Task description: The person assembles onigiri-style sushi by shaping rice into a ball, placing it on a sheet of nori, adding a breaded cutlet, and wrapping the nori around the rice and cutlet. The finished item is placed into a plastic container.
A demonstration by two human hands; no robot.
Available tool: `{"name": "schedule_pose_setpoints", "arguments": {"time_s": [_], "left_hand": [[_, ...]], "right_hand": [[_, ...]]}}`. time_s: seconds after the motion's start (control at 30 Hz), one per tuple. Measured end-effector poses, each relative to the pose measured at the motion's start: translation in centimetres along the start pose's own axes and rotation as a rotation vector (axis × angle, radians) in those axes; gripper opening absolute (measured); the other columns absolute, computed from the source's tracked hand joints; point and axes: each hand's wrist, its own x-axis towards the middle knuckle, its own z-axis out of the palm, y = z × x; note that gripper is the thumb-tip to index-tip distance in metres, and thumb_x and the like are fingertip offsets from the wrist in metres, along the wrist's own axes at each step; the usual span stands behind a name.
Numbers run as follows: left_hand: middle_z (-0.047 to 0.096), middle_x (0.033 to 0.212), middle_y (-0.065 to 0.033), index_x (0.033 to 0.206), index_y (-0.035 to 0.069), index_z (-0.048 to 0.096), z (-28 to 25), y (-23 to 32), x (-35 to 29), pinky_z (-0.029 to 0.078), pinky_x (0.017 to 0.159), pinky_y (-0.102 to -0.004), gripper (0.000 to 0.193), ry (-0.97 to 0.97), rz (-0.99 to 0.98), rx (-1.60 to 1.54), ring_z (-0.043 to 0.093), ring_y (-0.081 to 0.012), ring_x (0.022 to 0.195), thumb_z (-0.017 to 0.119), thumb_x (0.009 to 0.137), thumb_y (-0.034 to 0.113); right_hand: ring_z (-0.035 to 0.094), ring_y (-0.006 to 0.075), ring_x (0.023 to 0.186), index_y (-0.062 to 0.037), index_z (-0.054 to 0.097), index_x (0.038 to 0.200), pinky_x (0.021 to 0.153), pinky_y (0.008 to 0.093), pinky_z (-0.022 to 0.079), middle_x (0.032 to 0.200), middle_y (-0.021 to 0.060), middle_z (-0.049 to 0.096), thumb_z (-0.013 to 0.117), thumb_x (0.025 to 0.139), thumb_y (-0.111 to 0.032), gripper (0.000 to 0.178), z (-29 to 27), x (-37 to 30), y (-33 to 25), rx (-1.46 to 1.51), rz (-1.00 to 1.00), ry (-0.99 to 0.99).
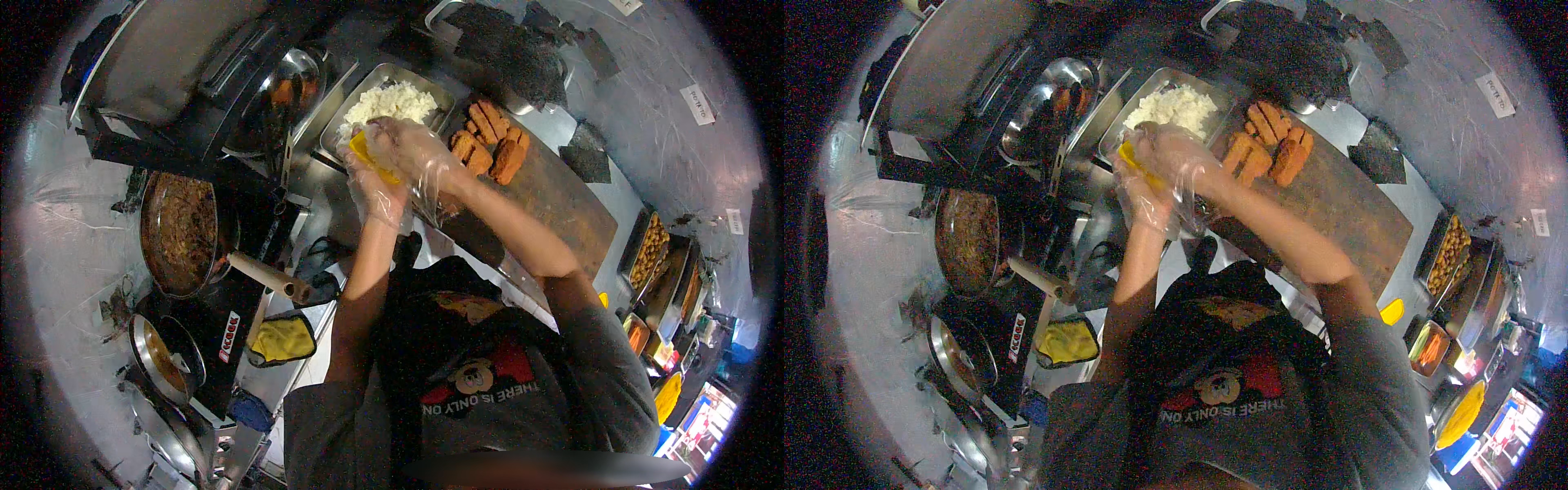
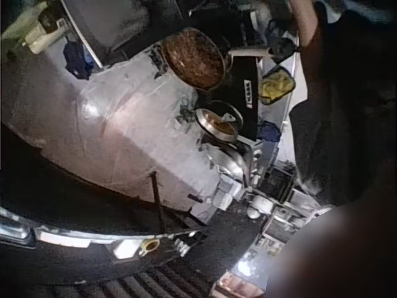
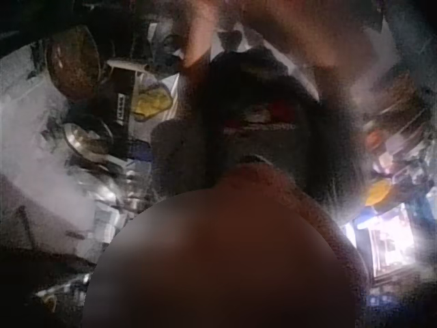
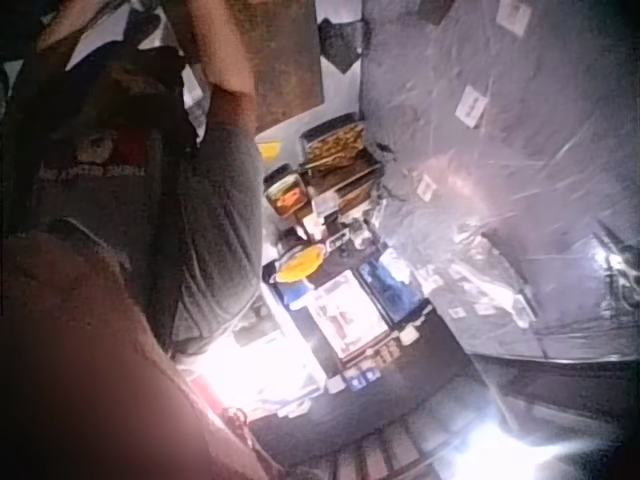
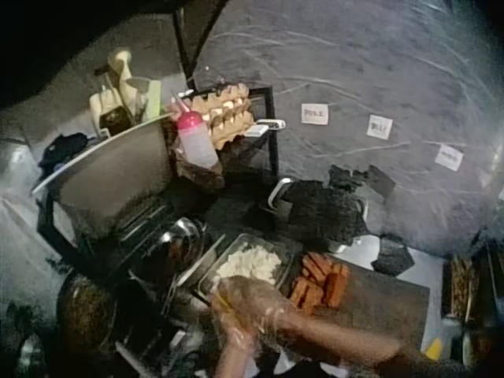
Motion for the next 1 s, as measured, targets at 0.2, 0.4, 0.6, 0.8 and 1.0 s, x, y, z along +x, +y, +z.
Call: {"name": "schedule_pose_setpoints", "arguments": {"time_s": [0.2, 0.4, 0.6, 0.8, 1.0], "left_hand": [[0.051, 0.138, -0.0085, 0.147, 0.014, 0.039, 3.5, 0.9, -2.9, 0.047, 0.103, -0.0381, 0.070, -0.017, -0.159, 0.087, 0.050, -0.0254, 0.129, 0.033, 0.100, 0.066], [0.048, 0.146, -0.0145, 0.149, 0.010, 0.035, 4.9, 0.4, -2.5, 0.039, 0.112, -0.0387, 0.074, -0.267, -0.127, -0.007, 0.047, -0.0289, 0.133, 0.036, 0.099, 0.065], [0.049, 0.144, -0.0108, 0.148, 0.012, 0.039, 0.5, -0.5, 0.6, 0.040, 0.111, -0.0464, 0.069, -0.199, -0.139, 0.080, 0.048, -0.0306, 0.133, 0.036, 0.100, 0.062], [0.045, 0.148, -0.0063, 0.145, 0.023, 0.043, -1.8, 0.4, 5.1, 0.039, 0.109, -0.0552, 0.057, -0.172, -0.216, -0.120, 0.048, -0.0330, 0.132, 0.033, 0.102, 0.060], [0.037, 0.154, -0.0068, 0.144, 0.026, 0.044, 0.0, 0.9, 3.7, 0.032, 0.111, -0.0612, 0.049, -0.181, -0.299, -0.179, 0.038, -0.0367, 0.138, 0.038, 0.101, 0.050]], "right_hand": [[0.054, 0.0358, 0.125, -0.0056, 0.058, 0.131, 0.101, 0.0453, 0.045, 0.133, 0.0205, 0.059, 0.056, 0.097, -0.026, 0.040, 0.2, -2.5, 0.4, -0.123, -0.284, 0.307], [0.049, 0.0352, 0.131, -0.0083, 0.057, 0.134, 0.106, 0.0468, 0.041, 0.139, 0.0119, 0.056, 0.057, 0.097, -0.023, 0.040, 2.9, -1.9, 2.1, -0.084, -0.315, 0.410], [0.058, 0.0371, 0.120, -0.0080, 0.058, 0.131, 0.100, 0.0450, 0.046, 0.132, 0.0192, 0.060, 0.054, 0.097, -0.026, 0.039, 4.2, -0.3, 3.5, -0.200, -0.291, 0.268], [0.069, 0.0385, 0.094, 0.0015, 0.064, 0.115, 0.085, 0.0466, 0.055, 0.104, 0.0250, 0.068, 0.063, 0.086, -0.019, 0.035, -1.3, 6.0, 8.2, -0.346, -0.135, 0.221], [0.065, 0.0374, 0.110, 0.0011, 0.068, 0.100, 0.091, 0.0448, 0.054, 0.111, 0.0229, 0.068, 0.067, 0.082, -0.013, 0.023, -1.7, 9.1, 17.2, -0.796, -0.211, -0.054]]}}
